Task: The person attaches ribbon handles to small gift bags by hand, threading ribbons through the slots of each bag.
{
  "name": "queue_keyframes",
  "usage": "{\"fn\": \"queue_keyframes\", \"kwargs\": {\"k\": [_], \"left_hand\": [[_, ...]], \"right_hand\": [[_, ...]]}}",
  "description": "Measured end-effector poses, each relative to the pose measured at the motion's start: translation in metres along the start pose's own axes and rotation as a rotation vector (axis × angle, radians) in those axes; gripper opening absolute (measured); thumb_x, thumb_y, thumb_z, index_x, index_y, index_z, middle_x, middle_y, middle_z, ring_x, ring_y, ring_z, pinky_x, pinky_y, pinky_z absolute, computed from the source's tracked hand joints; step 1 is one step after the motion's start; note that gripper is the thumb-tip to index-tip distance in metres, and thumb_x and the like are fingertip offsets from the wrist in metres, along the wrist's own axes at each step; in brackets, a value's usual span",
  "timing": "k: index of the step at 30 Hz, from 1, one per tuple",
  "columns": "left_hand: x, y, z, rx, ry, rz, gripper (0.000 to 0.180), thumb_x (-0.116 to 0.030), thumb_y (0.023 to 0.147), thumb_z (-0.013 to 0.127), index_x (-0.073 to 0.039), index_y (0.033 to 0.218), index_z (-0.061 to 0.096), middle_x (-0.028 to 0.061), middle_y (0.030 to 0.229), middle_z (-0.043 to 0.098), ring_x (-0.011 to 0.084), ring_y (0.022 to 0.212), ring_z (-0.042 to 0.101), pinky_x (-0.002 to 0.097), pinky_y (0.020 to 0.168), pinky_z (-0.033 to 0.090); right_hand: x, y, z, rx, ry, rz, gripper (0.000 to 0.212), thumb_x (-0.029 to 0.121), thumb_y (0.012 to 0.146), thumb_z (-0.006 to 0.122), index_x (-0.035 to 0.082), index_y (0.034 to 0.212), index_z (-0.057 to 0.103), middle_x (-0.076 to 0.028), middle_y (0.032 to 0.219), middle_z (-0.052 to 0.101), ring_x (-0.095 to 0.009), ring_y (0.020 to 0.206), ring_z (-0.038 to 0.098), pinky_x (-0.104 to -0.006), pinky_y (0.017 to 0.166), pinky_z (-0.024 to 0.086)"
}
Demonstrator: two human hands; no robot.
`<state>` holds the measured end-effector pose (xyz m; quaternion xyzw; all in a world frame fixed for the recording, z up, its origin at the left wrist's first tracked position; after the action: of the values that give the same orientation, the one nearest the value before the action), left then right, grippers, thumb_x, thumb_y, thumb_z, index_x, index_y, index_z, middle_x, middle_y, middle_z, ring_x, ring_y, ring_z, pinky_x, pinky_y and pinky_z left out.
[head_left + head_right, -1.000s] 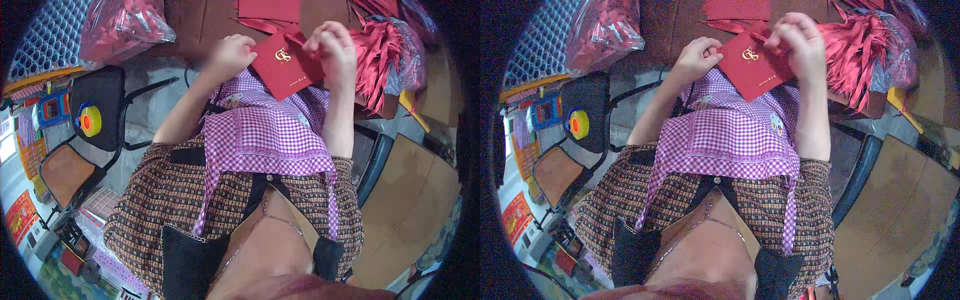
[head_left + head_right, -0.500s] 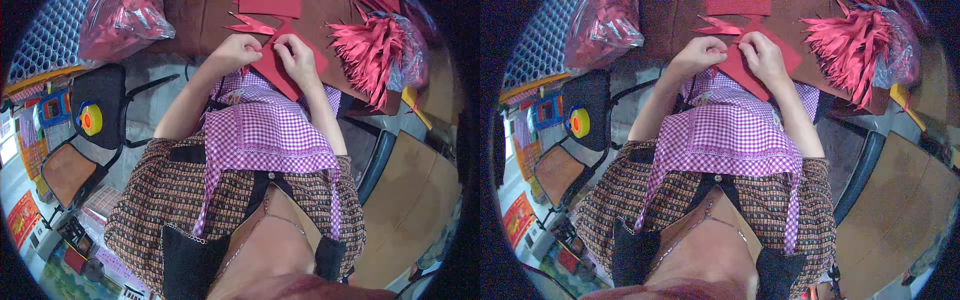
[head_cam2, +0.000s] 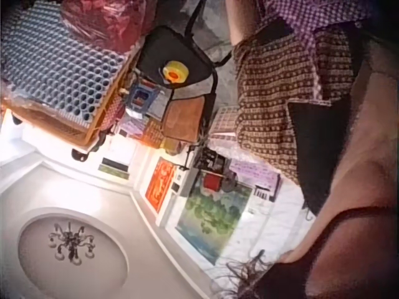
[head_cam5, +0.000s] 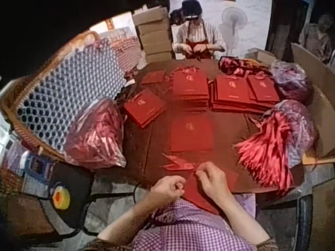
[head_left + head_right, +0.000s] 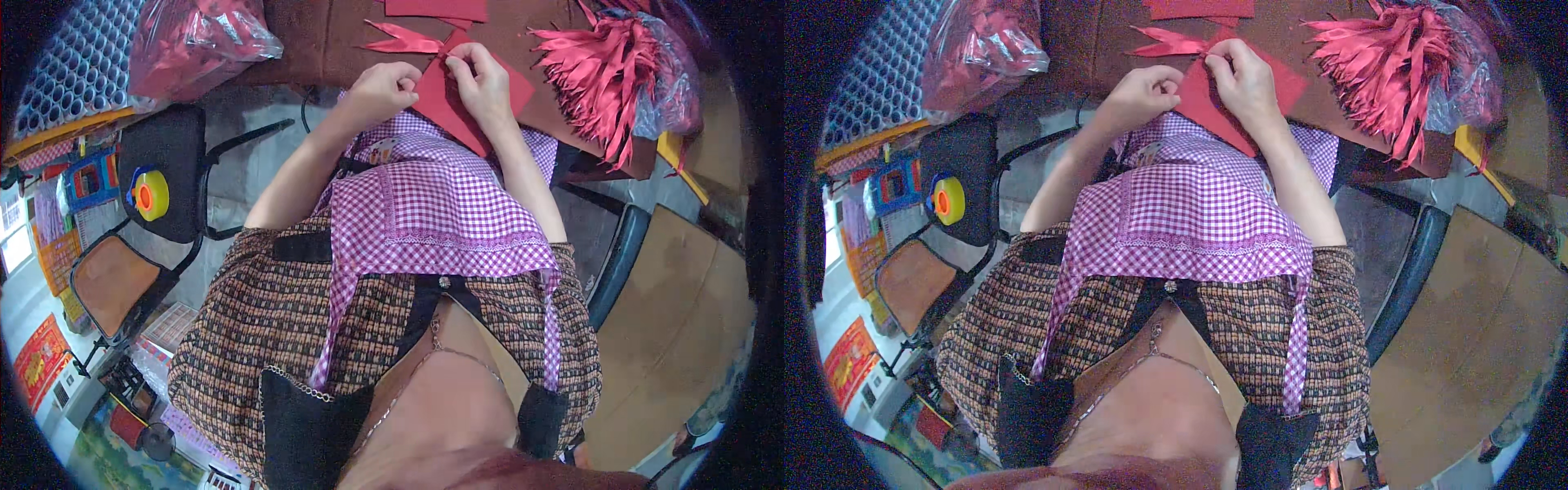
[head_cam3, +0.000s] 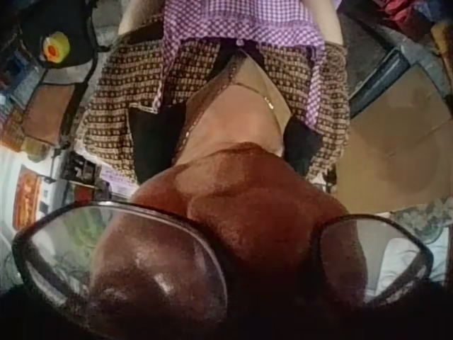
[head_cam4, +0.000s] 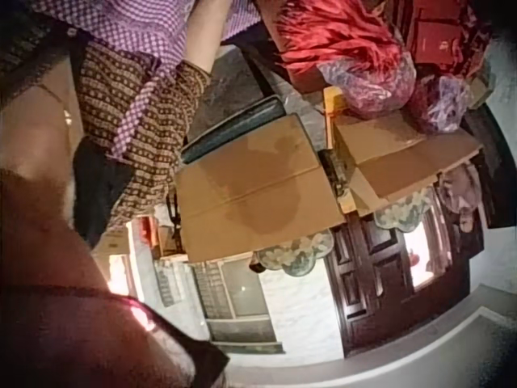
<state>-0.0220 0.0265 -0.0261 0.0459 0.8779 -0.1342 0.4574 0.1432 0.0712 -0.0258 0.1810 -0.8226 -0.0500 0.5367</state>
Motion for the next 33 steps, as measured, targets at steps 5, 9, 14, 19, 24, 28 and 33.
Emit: {"fn": "queue_keyframes", "kwargs": {"k": [5, 9, 14, 19, 24, 28, 33], "left_hand": [[-0.004, 0.0, -0.002, -0.062, -0.061, -0.04, 0.024, -0.008, 0.074, 0.067, 0.001, 0.096, 0.062, 0.0012, 0.075, 0.058, 0.0076, 0.069, 0.052, 0.0248, 0.062, 0.045], [-0.013, 0.011, -0.011, -0.093, -0.091, -0.02, 0.019, -0.007, 0.076, 0.065, 0.001, 0.093, 0.062, -0.0009, 0.072, 0.057, 0.0062, 0.066, 0.051, 0.0226, 0.058, 0.043], [-0.019, 0.034, -0.019, -0.039, -0.187, -0.016, 0.018, -0.005, 0.08, 0.058, 0.003, 0.096, 0.06, -0.0008, 0.076, 0.058, 0.0065, 0.069, 0.052, 0.0221, 0.062, 0.044], [-0.024, 0.04, -0.013, 0.005, -0.196, 0.033, 0.025, -0.006, 0.082, 0.056, 0.005, 0.104, 0.061, 0.0035, 0.086, 0.062, 0.0084, 0.078, 0.054, 0.024, 0.072, 0.046], [-0.027, 0.039, -0.011, 0.018, -0.209, -0.024, 0.027, -0.007, 0.083, 0.056, 0.005, 0.107, 0.061, 0.0061, 0.091, 0.065, 0.0103, 0.082, 0.056, 0.0254, 0.075, 0.047], [-0.026, 0.039, -0.013, 0.004, -0.158, 0.0, 0.027, -0.008, 0.083, 0.056, 0.005, 0.107, 0.061, 0.0068, 0.091, 0.065, 0.0105, 0.082, 0.056, 0.026, 0.076, 0.047], [-0.02, 0.041, -0.01, -0.014, -0.214, -0.001, 0.027, -0.008, 0.083, 0.056, 0.005, 0.107, 0.061, 0.0064, 0.091, 0.065, 0.0104, 0.082, 0.056, 0.0259, 0.076, 0.047]], "right_hand": [[-0.001, 0.0, -0.004, 0.002, 0.094, 0.022, 0.008, 0.007, 0.085, 0.059, 0.0, 0.089, 0.059, -0.004, 0.076, 0.062, -0.009, 0.07, 0.058, -0.0234, 0.064, 0.048], [0.023, 0.002, -0.015, -0.003, 0.153, -0.095, 0.009, 0.006, 0.083, 0.06, 0.0, 0.089, 0.059, -0.006, 0.079, 0.061, -0.011, 0.073, 0.058, -0.0247, 0.067, 0.048], [0.036, -0.007, -0.016, -0.01, -0.091, -0.272, 0.011, 0.005, 0.08, 0.062, -0.001, 0.088, 0.058, -0.011, 0.079, 0.059, -0.022, 0.073, 0.059, -0.0309, 0.066, 0.047], [0.03, -0.011, -0.009, -0.063, -0.294, -0.346, 0.009, 0.005, 0.079, 0.063, 0.001, 0.084, 0.056, -0.013, 0.077, 0.056, -0.029, 0.069, 0.057, -0.0369, 0.062, 0.046], [0.027, -0.011, -0.007, -0.072, -0.334, -0.347, 0.009, 0.006, 0.08, 0.063, 0.002, 0.084, 0.055, -0.013, 0.076, 0.055, -0.029, 0.069, 0.056, -0.0374, 0.062, 0.046], [0.027, -0.01, -0.005, -0.069, -0.355, -0.332, 0.01, 0.007, 0.08, 0.063, 0.002, 0.083, 0.055, -0.012, 0.076, 0.056, -0.029, 0.069, 0.057, -0.0375, 0.062, 0.046], [0.025, -0.01, -0.004, -0.068, -0.376, -0.312, 0.01, 0.008, 0.081, 0.063, 0.002, 0.082, 0.054, -0.012, 0.076, 0.056, -0.029, 0.069, 0.057, -0.0377, 0.062, 0.047]]}}
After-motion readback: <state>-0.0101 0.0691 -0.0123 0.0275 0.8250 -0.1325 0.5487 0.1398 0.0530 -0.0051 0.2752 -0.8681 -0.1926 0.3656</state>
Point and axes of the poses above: each hand's wrist, its own y-axis towards the middle knuckle, its own z-axis out of the palm, x = y × z, the point moved 5 cm from there along y, towards the middle knuckle
